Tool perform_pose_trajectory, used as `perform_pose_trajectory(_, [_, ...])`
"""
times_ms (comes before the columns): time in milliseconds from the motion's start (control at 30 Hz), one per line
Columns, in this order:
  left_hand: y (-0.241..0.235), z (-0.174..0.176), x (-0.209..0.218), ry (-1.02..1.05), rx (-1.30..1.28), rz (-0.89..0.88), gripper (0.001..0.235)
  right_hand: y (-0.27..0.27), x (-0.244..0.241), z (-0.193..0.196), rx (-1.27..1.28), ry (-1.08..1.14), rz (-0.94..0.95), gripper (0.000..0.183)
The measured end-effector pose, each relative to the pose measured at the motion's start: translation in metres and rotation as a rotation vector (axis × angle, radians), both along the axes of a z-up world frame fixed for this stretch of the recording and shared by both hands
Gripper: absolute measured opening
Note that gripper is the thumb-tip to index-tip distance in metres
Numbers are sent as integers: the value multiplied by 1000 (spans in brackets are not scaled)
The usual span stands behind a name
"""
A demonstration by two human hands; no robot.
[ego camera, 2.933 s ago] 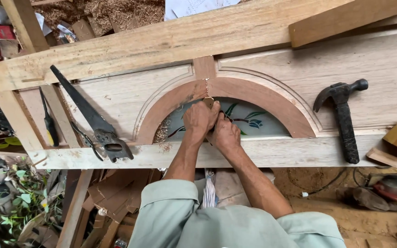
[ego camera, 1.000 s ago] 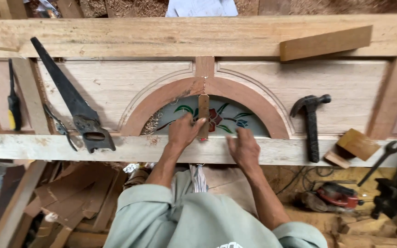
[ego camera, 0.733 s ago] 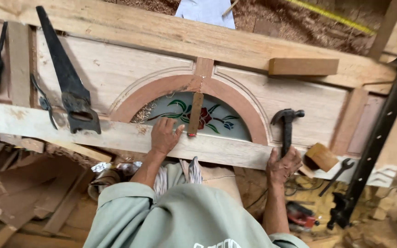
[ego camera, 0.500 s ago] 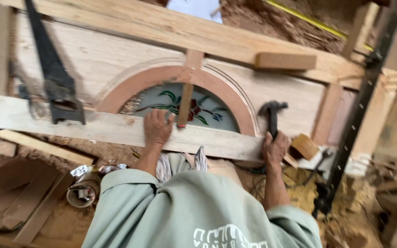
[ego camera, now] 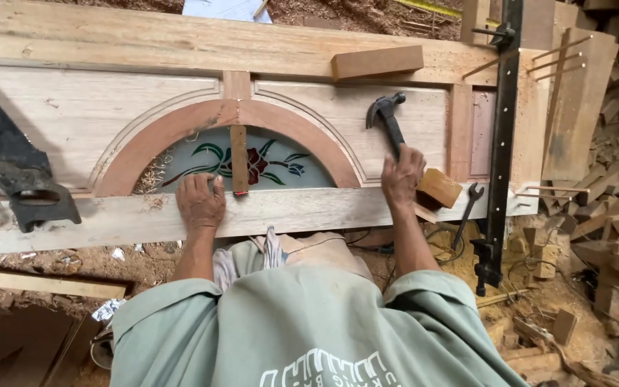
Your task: Applying wood filler to door joints and securing the assembly with a bar clamp and wrench.
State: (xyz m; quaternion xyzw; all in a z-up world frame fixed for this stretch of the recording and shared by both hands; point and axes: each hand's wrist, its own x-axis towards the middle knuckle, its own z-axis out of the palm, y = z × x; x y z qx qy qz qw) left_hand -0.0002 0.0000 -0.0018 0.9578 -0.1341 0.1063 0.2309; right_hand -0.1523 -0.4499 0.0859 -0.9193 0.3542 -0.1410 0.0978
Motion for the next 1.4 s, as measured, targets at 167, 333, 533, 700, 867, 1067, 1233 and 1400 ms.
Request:
perform_pose_trajectory(167, [1, 3, 1, -26, 16, -11, 27, 68, -33, -29, -23, -52, 223, 35])
perform_pose_trajectory(333, [-2, 10, 4, -16, 29, -7, 29, 75, -34, -42, -29, -149, 168, 28])
perform_pose_trajectory(533, [2, 10, 2, 47, 12, -28, 25, 78, -32, -46, 0, -147, 86, 25])
perform_pose_trajectory(700, [2, 7, 2, 91, 18, -88, 25, 50, -40, -35, 41, -208, 95, 24])
perform_pose_trajectory(867, [4, -5, 6, 85, 78, -76, 29, -1, -57, 31, -58, -269, 14, 30])
perform_pose_trajectory(1067, [4, 12, 3, 105, 63, -84, 33, -104, -158, 69, -265, -303, -351, 43])
perform_pose_trajectory(1233, [-12, 38, 2, 259, -6, 2, 29, -107, -210, 103, -282, -328, -556, 24])
perform_pose_trajectory(1400, [-26, 60, -7, 108, -71, -17, 32, -59, -241, 63, 6, -136, -652, 17])
